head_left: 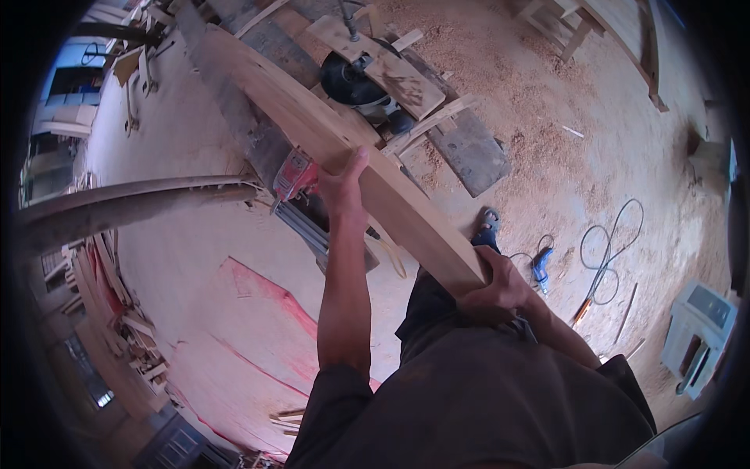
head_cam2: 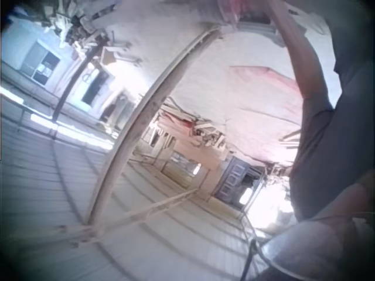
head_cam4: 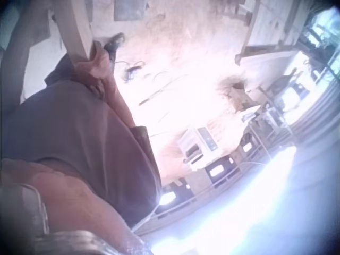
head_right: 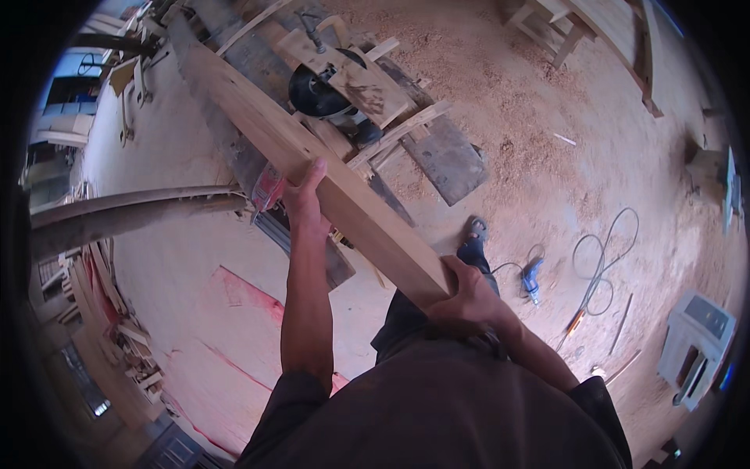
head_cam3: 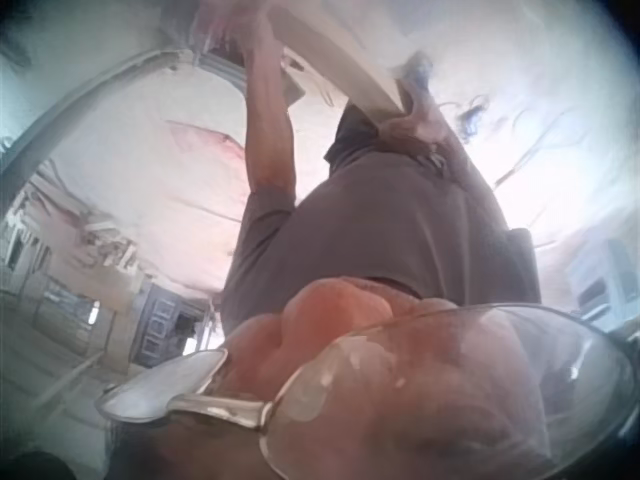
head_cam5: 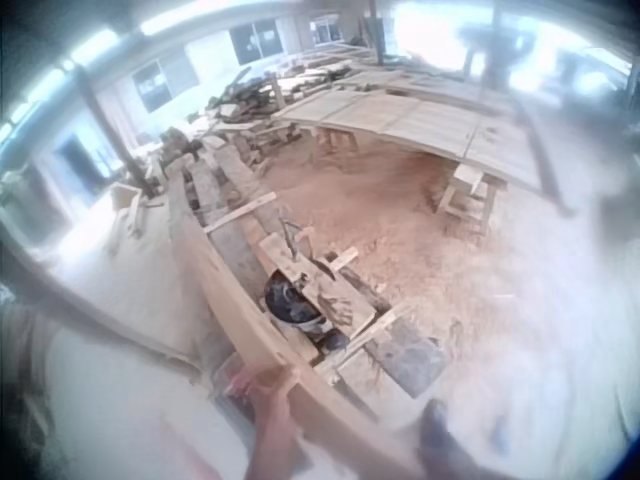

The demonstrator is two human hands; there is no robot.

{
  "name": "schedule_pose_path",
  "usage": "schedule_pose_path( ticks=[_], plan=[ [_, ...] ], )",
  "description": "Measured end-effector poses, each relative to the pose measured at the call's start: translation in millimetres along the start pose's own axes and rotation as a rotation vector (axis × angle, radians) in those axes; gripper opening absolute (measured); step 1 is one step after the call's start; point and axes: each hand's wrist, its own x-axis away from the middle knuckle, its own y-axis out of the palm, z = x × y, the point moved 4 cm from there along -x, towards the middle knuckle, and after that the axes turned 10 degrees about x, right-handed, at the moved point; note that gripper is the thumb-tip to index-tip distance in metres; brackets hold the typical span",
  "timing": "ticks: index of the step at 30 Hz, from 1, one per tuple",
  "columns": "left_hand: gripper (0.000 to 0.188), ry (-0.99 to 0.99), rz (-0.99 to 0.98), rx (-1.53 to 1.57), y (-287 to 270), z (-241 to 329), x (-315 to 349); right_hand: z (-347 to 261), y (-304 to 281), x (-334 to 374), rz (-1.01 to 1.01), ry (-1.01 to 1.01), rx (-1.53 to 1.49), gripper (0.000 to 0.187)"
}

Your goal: The person assembles a wooden fixture by inserting and tightening bolts into pre-drilled holes using a wrench. They repeatedly adjust the position of the wooden pieces and check alignment while working at a cluttered workbench.

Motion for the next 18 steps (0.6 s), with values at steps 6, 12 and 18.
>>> schedule_pose_path(
  ticks=[6, 12, 18],
  plan=[
    [0.084, 0.076, 0.017, -0.200, 50, -4, 15, 25, -29, 6, -0.044, 0.026, -0.132, 0.088],
    [0.082, 0.095, -0.005, -0.321, 77, 1, 14, 43, -42, -8, -0.129, -0.031, -0.244, 0.082],
    [0.085, 0.070, 0.022, -0.336, 83, 1, 3, 41, -50, -16, -0.153, -0.008, -0.355, 0.081]
  ],
)
